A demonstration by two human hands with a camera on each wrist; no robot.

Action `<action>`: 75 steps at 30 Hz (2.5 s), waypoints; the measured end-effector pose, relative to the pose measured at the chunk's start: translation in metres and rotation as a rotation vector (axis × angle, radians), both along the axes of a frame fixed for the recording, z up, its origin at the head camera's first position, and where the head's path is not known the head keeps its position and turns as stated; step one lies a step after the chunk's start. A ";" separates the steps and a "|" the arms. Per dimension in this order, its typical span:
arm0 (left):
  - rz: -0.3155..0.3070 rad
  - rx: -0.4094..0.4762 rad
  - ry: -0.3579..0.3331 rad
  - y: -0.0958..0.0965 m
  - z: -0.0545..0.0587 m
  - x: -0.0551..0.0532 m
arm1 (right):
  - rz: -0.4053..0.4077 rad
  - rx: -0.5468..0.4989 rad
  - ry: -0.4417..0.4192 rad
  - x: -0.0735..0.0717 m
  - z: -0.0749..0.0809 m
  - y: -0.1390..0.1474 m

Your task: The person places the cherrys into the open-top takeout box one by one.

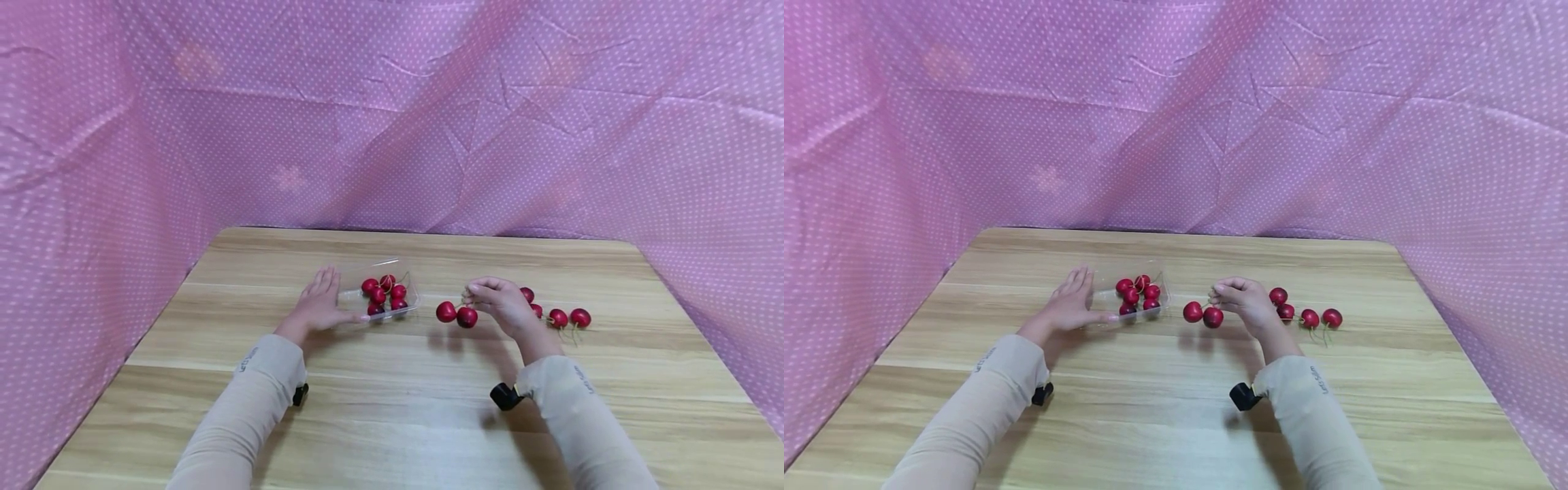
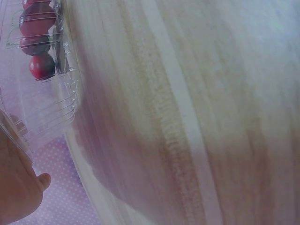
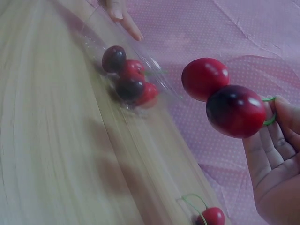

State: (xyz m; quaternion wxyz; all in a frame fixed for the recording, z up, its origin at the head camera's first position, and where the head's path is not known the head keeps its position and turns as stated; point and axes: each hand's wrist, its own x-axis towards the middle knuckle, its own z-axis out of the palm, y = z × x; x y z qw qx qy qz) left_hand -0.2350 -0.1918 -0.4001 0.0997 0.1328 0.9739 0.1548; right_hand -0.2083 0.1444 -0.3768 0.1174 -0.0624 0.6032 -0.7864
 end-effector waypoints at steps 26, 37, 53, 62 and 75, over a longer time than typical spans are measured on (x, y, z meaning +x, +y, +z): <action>0.010 -0.039 -0.018 0.005 0.005 -0.005 | 0.015 0.007 -0.018 -0.024 -0.006 -0.032; 0.000 -0.033 -0.019 0.004 0.005 -0.004 | 0.013 0.007 -0.031 -0.035 -0.001 -0.047; 0.006 -0.023 -0.017 0.004 0.005 -0.004 | -0.026 0.004 -0.049 -0.052 -0.003 -0.075; -0.003 -0.026 -0.018 0.003 0.005 -0.006 | -0.031 0.023 -0.055 -0.056 -0.006 -0.089; -0.003 -0.038 -0.045 0.003 0.009 -0.006 | -0.013 0.096 -0.042 -0.060 -0.009 -0.106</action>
